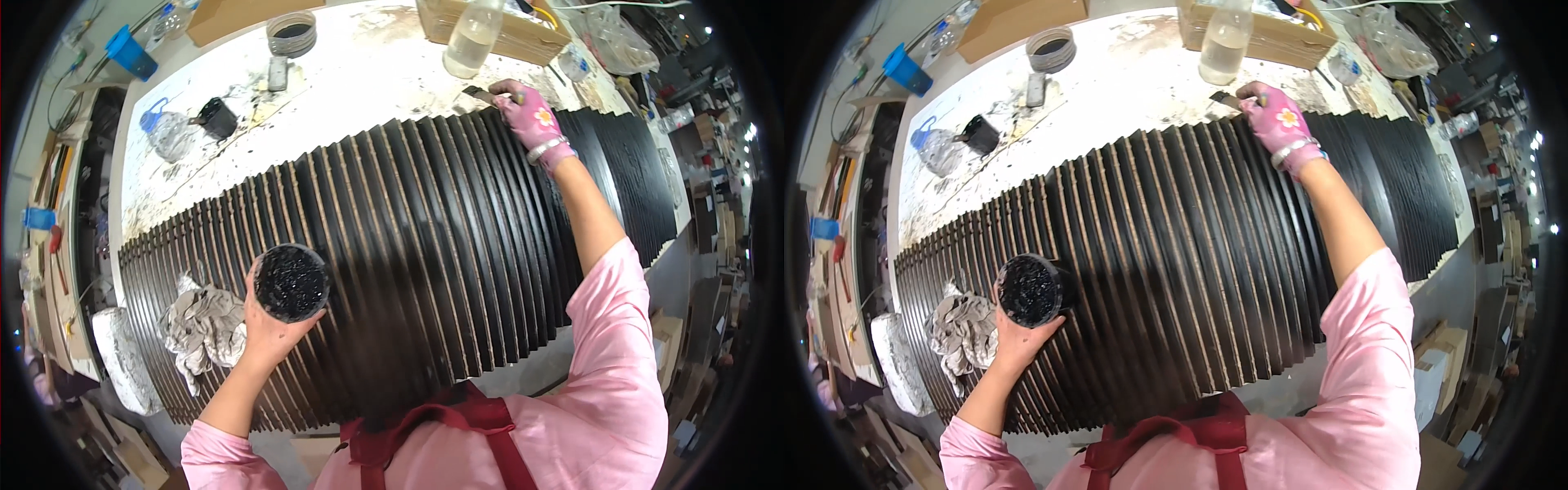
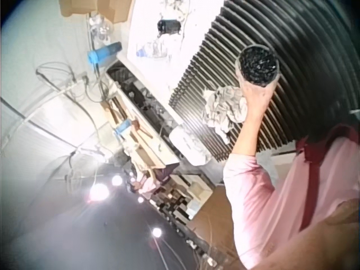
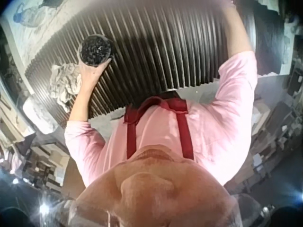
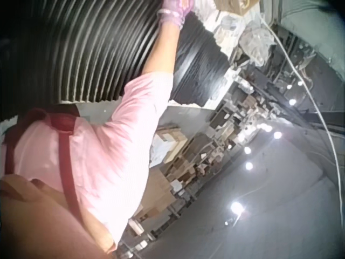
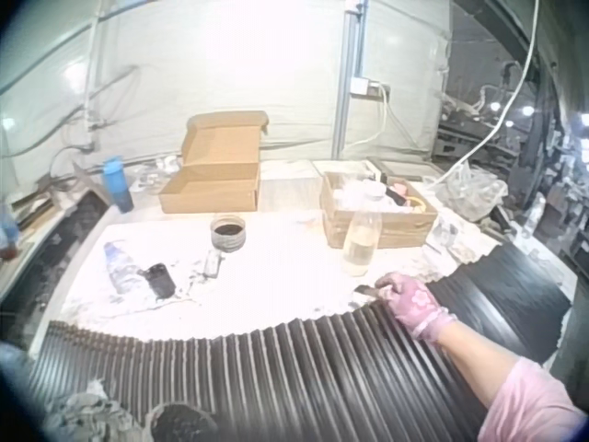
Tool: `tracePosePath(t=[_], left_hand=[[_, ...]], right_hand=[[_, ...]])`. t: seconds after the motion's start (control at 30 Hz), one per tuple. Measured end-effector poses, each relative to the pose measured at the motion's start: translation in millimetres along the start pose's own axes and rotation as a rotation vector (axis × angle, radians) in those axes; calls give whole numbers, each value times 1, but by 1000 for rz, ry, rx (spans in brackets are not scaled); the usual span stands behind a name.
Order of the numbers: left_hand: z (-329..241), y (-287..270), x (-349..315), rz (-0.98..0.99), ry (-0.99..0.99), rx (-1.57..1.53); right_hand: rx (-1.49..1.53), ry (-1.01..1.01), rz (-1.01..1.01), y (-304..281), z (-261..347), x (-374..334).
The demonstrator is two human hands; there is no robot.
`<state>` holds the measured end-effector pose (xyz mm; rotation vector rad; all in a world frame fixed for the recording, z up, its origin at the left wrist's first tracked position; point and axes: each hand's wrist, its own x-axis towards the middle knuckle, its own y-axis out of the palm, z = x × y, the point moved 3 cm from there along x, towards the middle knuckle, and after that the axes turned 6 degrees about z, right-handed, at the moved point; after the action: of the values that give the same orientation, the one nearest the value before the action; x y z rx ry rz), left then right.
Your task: The person applies a dark coating to a large set of arranged bamboo strips using a small brush and a cloth, after first organizing and cleaning the strips.
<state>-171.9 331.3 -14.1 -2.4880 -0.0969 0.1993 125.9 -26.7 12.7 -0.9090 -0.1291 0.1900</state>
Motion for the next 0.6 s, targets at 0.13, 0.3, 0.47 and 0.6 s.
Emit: tracePosePath(t=[0.13, 0.3, 0.47, 0.6], left_hand=[[-2, -4, 1, 73, 34, 132], [-10, -6, 6, 86, 190, 321], [3, -6, 1, -9, 131, 31], [1, -10, 4, 12, 357, 9]], right_hand=[[308, -61, 112, 12, 20, -24], [554, -5, 206, 27, 41, -55], [560, 69, 231, 40, 72, -83], [647, 128, 227, 55, 91, -103]])
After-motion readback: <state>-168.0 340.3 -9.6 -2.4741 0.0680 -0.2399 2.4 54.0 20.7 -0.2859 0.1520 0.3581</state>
